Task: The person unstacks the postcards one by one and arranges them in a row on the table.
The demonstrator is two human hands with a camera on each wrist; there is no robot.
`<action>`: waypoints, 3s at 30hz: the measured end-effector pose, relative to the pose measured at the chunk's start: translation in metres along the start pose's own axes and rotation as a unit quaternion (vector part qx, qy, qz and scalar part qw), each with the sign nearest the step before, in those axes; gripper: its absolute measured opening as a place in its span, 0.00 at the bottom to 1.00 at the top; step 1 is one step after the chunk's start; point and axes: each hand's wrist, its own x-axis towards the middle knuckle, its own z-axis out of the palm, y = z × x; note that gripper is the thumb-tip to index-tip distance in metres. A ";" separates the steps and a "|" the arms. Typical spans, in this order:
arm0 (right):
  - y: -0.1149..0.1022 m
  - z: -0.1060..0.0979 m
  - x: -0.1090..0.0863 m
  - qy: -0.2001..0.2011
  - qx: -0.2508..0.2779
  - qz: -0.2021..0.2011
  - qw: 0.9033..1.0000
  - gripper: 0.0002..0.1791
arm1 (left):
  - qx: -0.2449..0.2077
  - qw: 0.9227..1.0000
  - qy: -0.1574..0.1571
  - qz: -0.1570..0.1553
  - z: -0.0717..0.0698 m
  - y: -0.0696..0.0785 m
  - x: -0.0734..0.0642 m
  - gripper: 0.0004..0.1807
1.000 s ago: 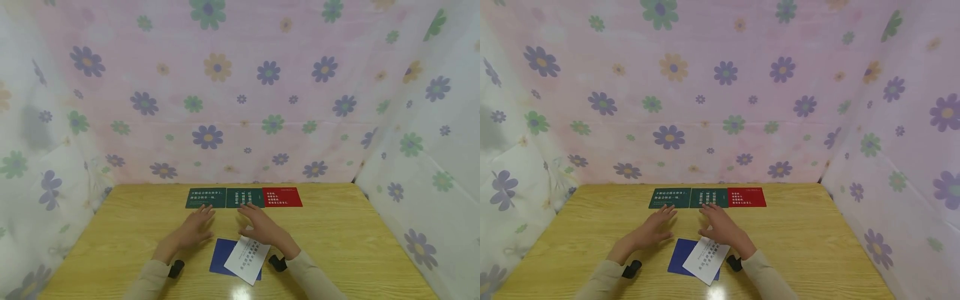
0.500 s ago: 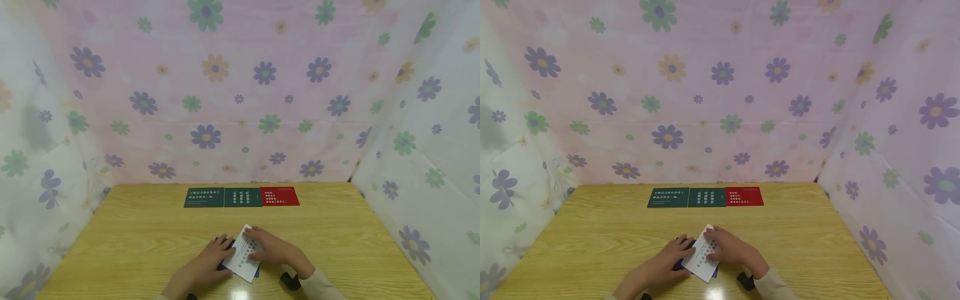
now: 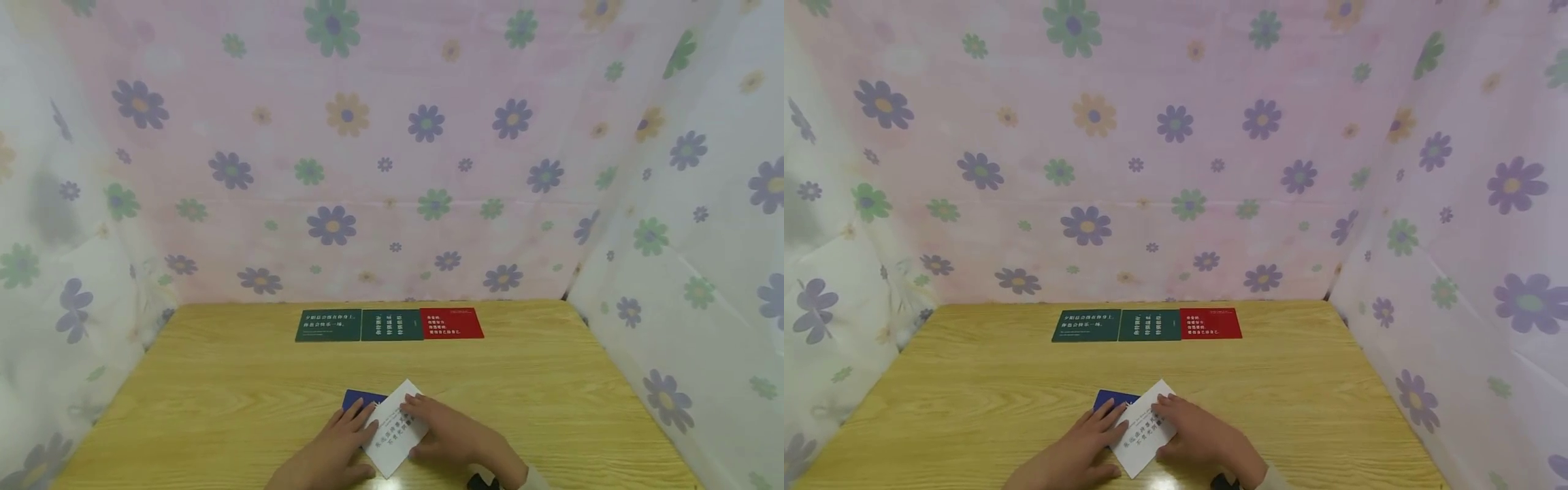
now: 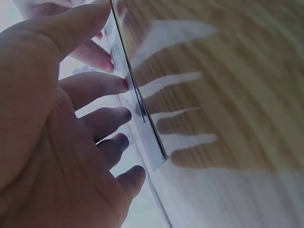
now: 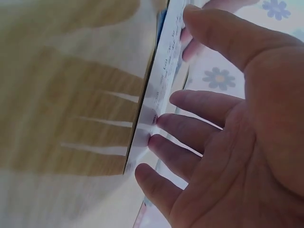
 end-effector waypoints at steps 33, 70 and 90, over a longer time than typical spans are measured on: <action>0.025 -0.013 -0.026 -0.009 0.013 0.000 1.000 0.52 | 0.078 0.996 0.046 -0.007 0.001 0.001 -0.016 0.55; 0.029 -0.016 -0.007 0.031 -0.036 0.011 0.999 0.57 | 0.048 0.995 0.084 -0.023 0.005 -0.003 -0.019 0.58; 0.029 -0.010 -0.023 0.069 -0.035 0.001 0.997 0.55 | 0.013 0.997 0.069 -0.020 0.003 -0.009 -0.013 0.60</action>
